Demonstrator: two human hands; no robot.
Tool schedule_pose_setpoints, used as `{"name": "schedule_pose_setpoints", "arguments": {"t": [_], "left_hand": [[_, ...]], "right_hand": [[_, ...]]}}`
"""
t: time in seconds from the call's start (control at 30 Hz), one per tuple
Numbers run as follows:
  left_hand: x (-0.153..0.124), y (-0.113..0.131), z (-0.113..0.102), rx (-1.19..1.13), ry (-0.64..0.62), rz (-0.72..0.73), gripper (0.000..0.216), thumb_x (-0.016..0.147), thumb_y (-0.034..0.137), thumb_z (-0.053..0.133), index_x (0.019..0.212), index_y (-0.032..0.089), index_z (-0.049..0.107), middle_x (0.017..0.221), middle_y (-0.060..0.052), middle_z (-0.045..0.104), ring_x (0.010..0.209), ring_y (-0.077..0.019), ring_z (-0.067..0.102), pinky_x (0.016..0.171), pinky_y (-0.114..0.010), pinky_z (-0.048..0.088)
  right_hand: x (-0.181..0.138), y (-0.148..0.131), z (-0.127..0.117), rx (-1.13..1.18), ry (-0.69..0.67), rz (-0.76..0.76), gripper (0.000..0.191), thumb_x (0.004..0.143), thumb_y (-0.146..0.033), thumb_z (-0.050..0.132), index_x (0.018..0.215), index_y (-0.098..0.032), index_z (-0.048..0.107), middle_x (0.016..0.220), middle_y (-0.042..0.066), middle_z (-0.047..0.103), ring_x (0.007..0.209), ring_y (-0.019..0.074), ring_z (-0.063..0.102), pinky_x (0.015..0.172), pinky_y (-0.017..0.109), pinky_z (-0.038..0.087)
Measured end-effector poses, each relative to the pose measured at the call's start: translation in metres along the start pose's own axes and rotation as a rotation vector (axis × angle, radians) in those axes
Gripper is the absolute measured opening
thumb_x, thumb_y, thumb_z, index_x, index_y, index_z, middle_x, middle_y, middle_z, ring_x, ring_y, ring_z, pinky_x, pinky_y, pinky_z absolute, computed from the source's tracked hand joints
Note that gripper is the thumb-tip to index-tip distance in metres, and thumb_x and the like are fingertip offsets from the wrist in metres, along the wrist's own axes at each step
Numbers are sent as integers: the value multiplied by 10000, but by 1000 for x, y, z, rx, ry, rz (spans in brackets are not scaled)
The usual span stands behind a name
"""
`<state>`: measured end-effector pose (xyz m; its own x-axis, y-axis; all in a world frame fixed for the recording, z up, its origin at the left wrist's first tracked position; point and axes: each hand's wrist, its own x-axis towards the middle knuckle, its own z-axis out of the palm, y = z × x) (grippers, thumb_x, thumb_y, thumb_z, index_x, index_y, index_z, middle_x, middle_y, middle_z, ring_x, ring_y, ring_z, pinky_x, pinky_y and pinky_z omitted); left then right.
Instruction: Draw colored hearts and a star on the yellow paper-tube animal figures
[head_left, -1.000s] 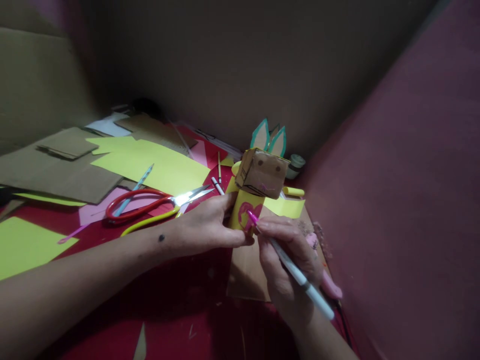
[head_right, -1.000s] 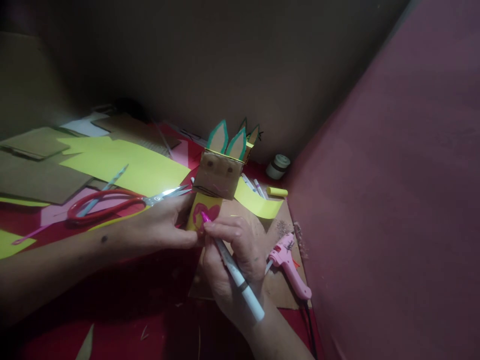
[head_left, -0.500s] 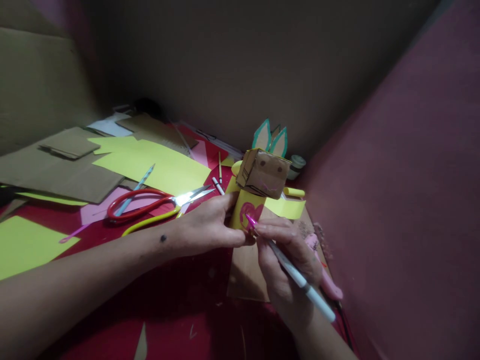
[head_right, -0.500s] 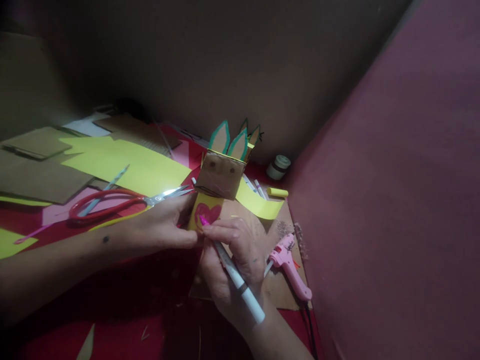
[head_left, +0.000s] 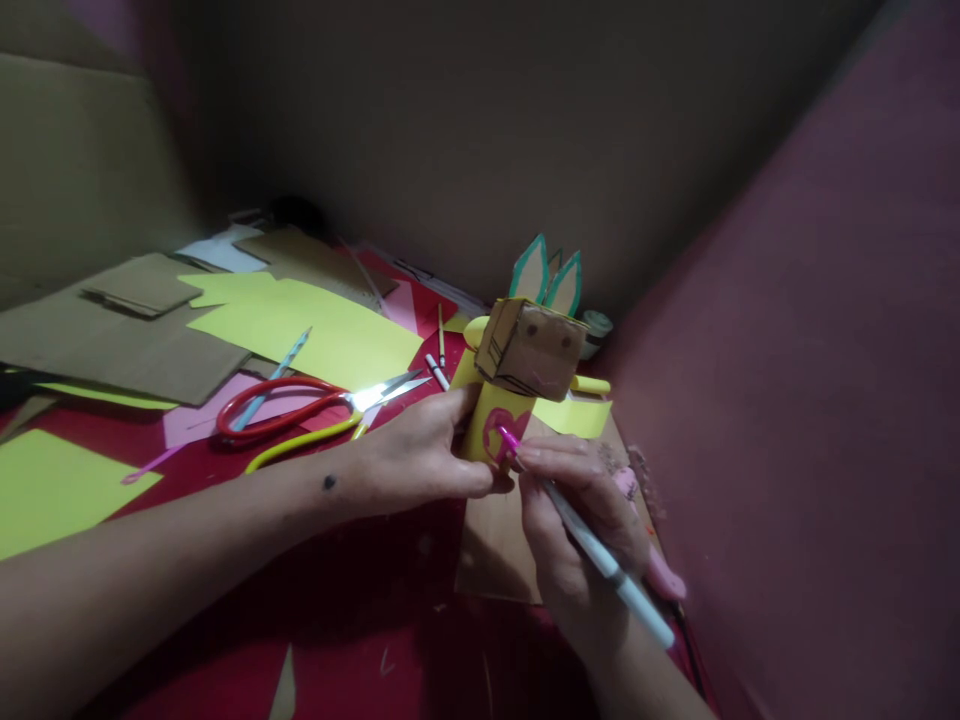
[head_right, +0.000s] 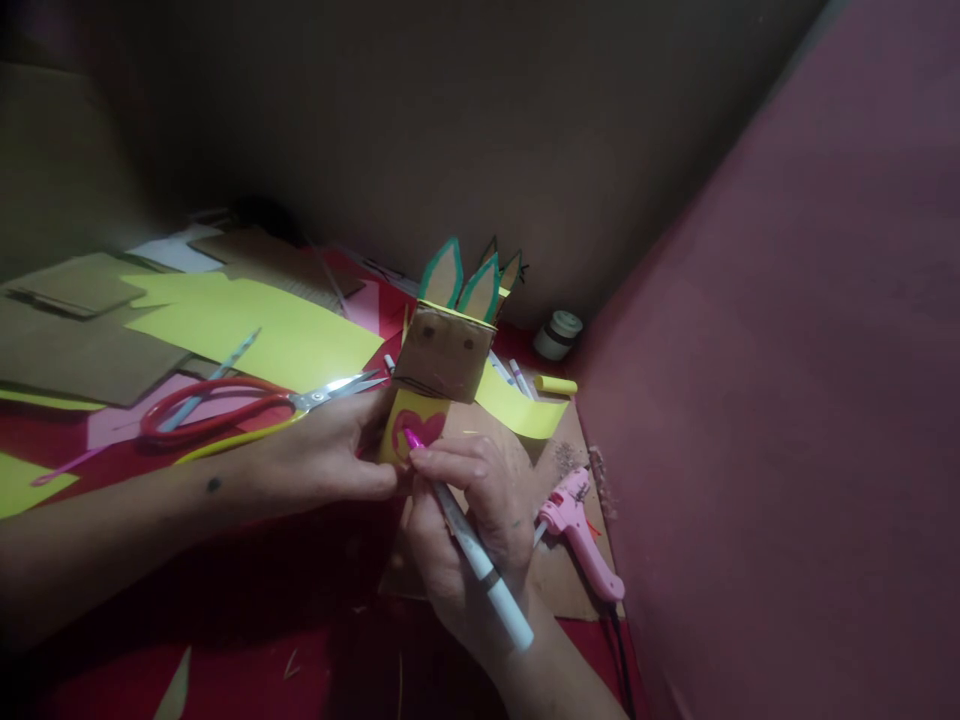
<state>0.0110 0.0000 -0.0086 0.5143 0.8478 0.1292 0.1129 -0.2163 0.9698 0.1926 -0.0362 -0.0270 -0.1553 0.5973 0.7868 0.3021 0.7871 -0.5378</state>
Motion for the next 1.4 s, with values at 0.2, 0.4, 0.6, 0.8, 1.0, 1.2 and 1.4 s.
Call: {"name": "schedule_pose_setpoints", "arguments": {"t": [0.2,0.4,0.6,0.8,1.0,1.2,1.4], "left_hand": [[0,2,0,-66,-8,31,277,768,203,712,978,177,533,871,4,610,798,-177,583,698,-313,491],[1,2,0,-50,0,41,313,765,233,759,994,178,553,860,12,605,776,-167,575,681,-300,488],[1,-7,2,-66,-8,67,276,795,238,734,1008,168,572,904,-24,643,838,-207,637,715,-328,535],[1,-6,2,-84,-7,62,298,804,253,748,1021,168,562,959,-43,676,910,-237,673,775,-350,562],[2,-2,3,-56,6,87,303,781,217,745,1046,160,608,1001,-56,681,925,-238,666,789,-359,559],[2,-5,2,-77,2,66,284,785,243,750,1004,170,584,913,-23,655,843,-207,637,717,-323,528],[1,-5,0,-78,-2,78,249,794,226,745,988,179,596,901,-5,651,812,-184,619,699,-298,497]], "right_hand": [[0,0,-2,-6,-63,-17,266,882,-48,627,1031,-260,686,959,17,727,923,187,718,848,386,599],[0,2,0,13,-7,-35,305,893,-43,623,1090,-266,691,981,22,734,961,181,714,818,347,612],[1,1,1,8,-10,-15,290,886,-43,635,1074,-255,700,1006,18,741,979,168,721,849,322,610],[2,-1,1,-15,-29,-30,257,897,-39,623,1027,-250,690,952,11,736,944,164,721,843,337,601],[2,0,1,-39,4,-30,288,897,-65,640,1092,-271,694,998,20,736,961,172,722,820,332,618],[0,1,-2,-29,-47,-23,289,895,-68,631,1096,-265,695,994,27,730,963,186,710,832,358,601],[2,-3,-6,-16,-85,-31,293,861,-63,623,1046,-281,686,913,16,717,865,203,719,761,388,613]]}}
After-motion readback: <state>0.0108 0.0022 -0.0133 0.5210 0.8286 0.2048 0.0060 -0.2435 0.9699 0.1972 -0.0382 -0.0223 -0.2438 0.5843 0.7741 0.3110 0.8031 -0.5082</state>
